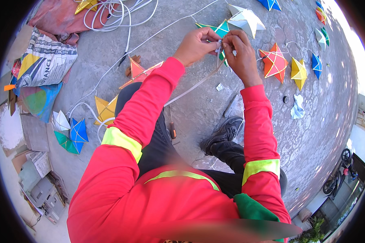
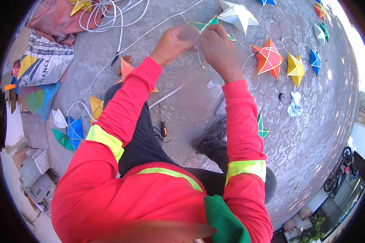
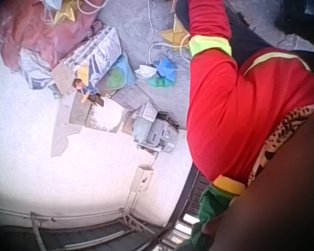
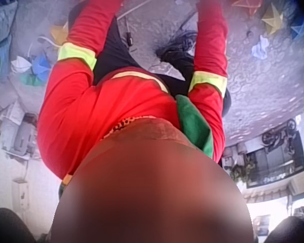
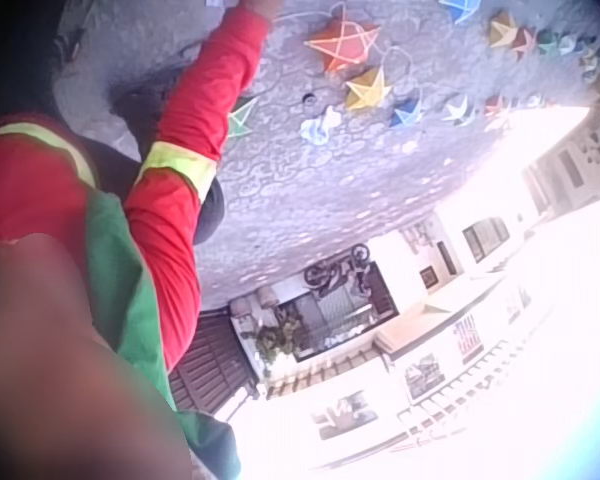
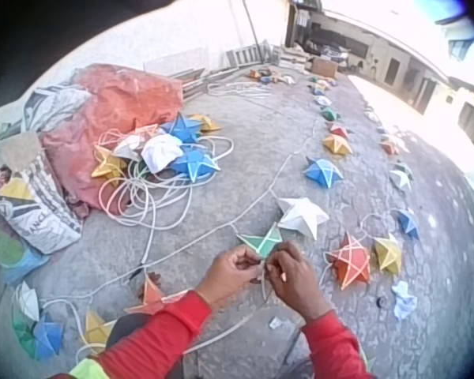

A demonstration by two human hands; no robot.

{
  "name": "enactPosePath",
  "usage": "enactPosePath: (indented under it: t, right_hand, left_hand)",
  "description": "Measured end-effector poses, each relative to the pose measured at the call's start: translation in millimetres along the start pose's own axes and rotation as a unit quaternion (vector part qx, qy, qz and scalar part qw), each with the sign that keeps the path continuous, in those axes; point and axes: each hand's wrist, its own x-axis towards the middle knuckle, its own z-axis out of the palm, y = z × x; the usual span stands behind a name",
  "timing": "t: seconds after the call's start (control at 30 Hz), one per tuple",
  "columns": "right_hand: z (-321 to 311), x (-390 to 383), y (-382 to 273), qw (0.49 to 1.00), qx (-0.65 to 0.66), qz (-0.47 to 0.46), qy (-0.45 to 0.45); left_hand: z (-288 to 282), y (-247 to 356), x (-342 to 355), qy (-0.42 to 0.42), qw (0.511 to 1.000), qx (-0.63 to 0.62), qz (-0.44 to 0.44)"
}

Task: The person sits on the ground and repairs a small electrical component by stripping wires and securing them into a terminal block. They use a screwdriver to tighten the connections and ensure the wires are properly seated.

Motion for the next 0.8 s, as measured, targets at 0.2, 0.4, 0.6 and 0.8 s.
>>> enactPosePath:
  t: [0.2,0.4,0.6,0.8]
  right_hand:
    - [-7.6,2.0,-3.6,0.999,0.039,0.012,-0.017]
    - [-7.8,1.3,-5.3,0.999,0.032,-0.02,-0.027]
    - [-3.0,-2.8,-7.9,0.999,0.033,0.0,-0.034]
    - [1.7,-4.8,-8.1,0.999,0.049,0.002,-0.019]
  left_hand:
    - [-11.3,9.1,3.5,-0.049,0.998,0.002,-0.026]
    - [-15.9,12.2,4.1,-0.07,0.996,0.003,-0.048]
    - [-16.5,8.1,3.7,-0.063,0.997,0.012,-0.046]
    - [-9.7,4.8,0.9,-0.031,0.997,0.056,-0.032]
